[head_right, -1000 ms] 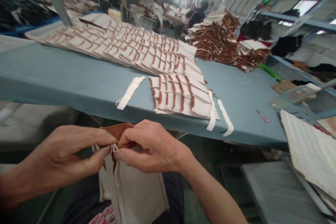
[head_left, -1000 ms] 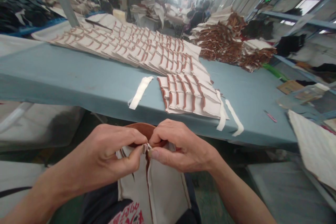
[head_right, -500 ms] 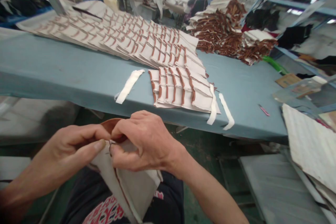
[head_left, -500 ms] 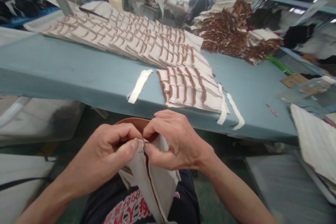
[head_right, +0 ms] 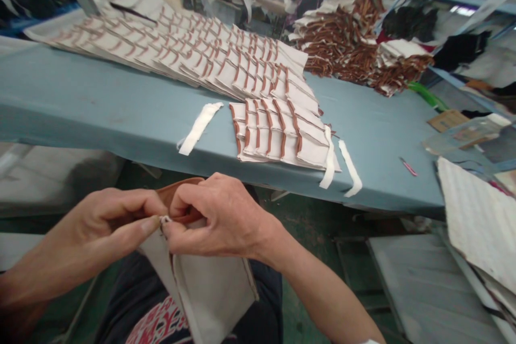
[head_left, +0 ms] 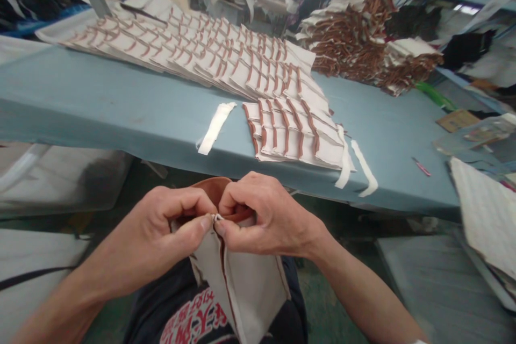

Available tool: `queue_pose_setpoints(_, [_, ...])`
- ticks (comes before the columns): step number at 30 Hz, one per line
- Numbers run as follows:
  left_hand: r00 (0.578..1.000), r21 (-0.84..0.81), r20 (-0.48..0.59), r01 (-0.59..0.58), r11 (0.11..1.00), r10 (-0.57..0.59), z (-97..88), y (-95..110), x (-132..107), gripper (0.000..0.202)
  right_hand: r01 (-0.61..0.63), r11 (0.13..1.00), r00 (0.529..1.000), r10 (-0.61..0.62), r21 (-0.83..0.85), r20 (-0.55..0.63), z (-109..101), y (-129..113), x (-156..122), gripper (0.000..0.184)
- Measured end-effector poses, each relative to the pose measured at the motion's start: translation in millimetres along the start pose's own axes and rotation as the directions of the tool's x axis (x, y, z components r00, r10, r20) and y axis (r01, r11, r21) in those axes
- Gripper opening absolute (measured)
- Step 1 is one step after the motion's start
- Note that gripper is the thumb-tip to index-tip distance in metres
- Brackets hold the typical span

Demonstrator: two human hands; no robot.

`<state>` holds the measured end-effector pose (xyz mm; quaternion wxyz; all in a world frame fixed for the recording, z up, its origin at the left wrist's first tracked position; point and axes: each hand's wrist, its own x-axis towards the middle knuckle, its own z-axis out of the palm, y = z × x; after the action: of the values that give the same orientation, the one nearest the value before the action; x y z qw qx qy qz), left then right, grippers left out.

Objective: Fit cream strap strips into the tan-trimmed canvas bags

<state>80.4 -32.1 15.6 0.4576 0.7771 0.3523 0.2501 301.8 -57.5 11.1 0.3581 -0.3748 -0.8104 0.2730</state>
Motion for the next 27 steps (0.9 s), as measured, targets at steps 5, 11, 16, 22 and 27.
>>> queue_pose_setpoints(5, [0.990, -0.024, 0.106, 0.092, 0.995, -0.089, -3.2, -1, -4, 0.023, -0.086, 0.992, 0.994, 0.092, -0.091, 0.062, -1, -3, -1, 0.018])
queue_pose_setpoints(11, [0.983, -0.142, 0.138, 0.144, 0.979, -0.125, -4.5, -15, -2, 0.020, -0.048, 0.987, 0.997, 0.057, -0.156, 0.052, 2, -5, 0, 0.017])
queue_pose_setpoints(16, [0.986, -0.175, 0.084, 0.154, 0.972, -0.141, -2.1, -15, -6, 0.021, -0.029, 0.989, 0.998, 0.037, -0.144, 0.049, 3, -5, -1, 0.015])
queue_pose_setpoints(22, [0.988, -0.076, -0.112, 0.093, 0.993, -0.101, 14.3, 0, -8, 0.026, 0.044, 0.966, 0.999, -0.040, -0.253, 0.021, 10, 0, -6, 0.016])
queue_pose_setpoints(27, [0.977, -0.164, -0.161, 0.113, 0.980, -0.140, 20.1, 5, -11, 0.027, -0.009, 0.996, 0.999, 0.012, -0.086, 0.035, 10, 3, -8, 0.022])
